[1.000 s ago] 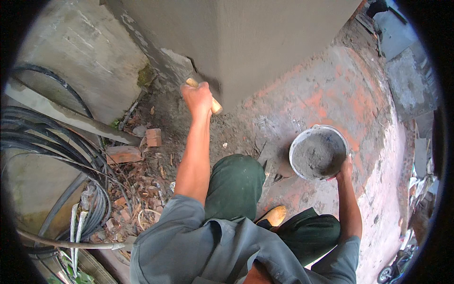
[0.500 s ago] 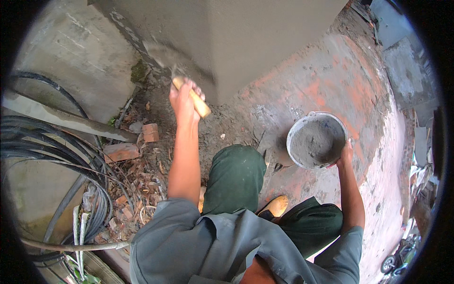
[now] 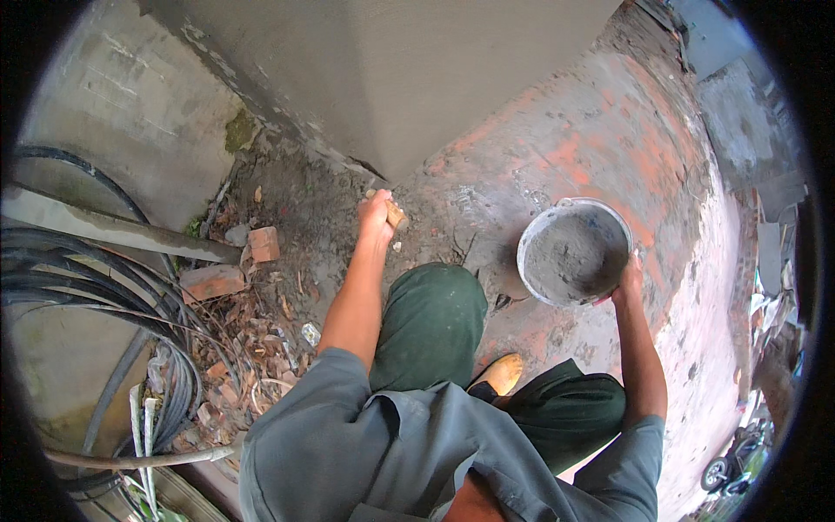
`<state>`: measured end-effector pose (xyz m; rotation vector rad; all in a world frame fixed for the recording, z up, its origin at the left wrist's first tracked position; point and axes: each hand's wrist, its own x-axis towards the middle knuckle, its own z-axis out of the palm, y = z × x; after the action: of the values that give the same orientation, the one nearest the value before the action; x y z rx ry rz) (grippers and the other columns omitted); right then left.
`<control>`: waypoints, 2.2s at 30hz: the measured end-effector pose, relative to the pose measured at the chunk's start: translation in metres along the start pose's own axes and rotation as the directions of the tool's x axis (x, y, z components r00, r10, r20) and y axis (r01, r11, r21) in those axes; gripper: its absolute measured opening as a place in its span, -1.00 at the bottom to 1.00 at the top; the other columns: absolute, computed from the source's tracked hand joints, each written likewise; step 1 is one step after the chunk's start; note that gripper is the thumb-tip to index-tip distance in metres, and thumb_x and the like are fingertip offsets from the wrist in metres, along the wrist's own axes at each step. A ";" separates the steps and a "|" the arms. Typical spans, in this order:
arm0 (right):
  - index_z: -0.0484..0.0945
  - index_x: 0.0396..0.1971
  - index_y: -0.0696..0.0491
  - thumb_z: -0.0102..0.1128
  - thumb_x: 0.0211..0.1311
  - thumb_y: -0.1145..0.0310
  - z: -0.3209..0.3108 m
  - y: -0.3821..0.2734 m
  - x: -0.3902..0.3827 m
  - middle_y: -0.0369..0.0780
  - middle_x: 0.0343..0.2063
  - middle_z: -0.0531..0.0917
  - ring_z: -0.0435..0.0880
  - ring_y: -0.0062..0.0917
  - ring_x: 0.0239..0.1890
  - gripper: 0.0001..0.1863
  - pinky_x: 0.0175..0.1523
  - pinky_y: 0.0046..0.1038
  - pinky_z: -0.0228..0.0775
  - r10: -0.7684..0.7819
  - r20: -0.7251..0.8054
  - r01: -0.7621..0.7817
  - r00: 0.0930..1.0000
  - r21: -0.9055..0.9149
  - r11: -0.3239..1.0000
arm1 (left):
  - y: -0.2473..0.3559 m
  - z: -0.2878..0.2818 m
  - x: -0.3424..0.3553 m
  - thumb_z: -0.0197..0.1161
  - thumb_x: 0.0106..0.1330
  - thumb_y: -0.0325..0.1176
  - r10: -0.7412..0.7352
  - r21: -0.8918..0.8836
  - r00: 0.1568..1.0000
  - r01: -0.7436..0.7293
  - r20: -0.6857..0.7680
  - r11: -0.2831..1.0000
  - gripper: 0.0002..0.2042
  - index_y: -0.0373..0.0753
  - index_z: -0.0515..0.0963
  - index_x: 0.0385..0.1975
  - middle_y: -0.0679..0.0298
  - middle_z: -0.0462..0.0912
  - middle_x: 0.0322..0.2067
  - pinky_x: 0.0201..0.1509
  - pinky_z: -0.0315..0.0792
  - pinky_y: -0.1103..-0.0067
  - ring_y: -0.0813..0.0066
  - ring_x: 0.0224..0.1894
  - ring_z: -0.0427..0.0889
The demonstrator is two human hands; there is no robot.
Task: The person scoops cement from a bucket with a trowel and applies it to a wall corner, smoothing the surface repeatedly. The person uses a straightedge to level the plastered corner and continues applying and smoothing the cement along the wall edge.
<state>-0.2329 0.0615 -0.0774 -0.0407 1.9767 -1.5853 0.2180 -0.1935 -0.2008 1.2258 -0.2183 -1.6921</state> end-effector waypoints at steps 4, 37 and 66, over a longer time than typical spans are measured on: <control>0.32 0.18 0.18 -0.24 0.46 0.05 -0.007 0.009 0.015 -0.08 0.07 0.49 0.49 -0.29 0.08 -0.45 0.15 -0.27 0.34 -0.040 0.026 0.041 0.999 -0.051 0.998 | 0.026 0.032 -0.040 0.22 0.09 -0.50 0.108 0.046 0.994 -0.109 0.011 0.993 -0.88 -0.25 0.39 -0.48 0.26 0.44 -0.55 -0.52 0.44 0.41 0.39 -0.56 0.48; 0.47 0.14 0.05 -0.02 0.34 0.11 0.034 -0.012 -0.004 -0.03 0.06 0.57 0.51 -0.18 0.13 -0.53 0.20 -0.31 0.29 -0.294 0.052 0.280 0.954 -0.497 0.822 | -0.109 0.125 -0.220 0.15 0.25 -0.29 -0.294 0.712 0.708 -0.693 0.642 -0.113 -0.64 -0.37 0.39 -0.04 -0.20 0.59 -0.23 -0.08 0.44 0.20 -0.20 -0.12 0.57; 0.52 0.09 0.04 0.02 0.31 0.07 0.069 -0.026 -0.003 -0.03 0.06 0.55 0.49 -0.10 0.14 -0.53 0.22 -0.25 0.29 -0.283 0.208 0.351 0.936 -0.555 0.754 | -0.102 0.141 -0.157 -0.01 0.39 -0.05 -0.508 0.379 0.671 -0.733 0.540 -0.565 -0.58 -0.38 0.52 -0.24 -0.18 0.62 -0.28 -0.07 0.45 0.12 -0.16 -0.16 0.61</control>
<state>-0.2074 -0.0054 -0.0603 -0.7365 2.3843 -1.0524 0.0428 -0.0729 -0.1017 1.1216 -3.2479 -0.7818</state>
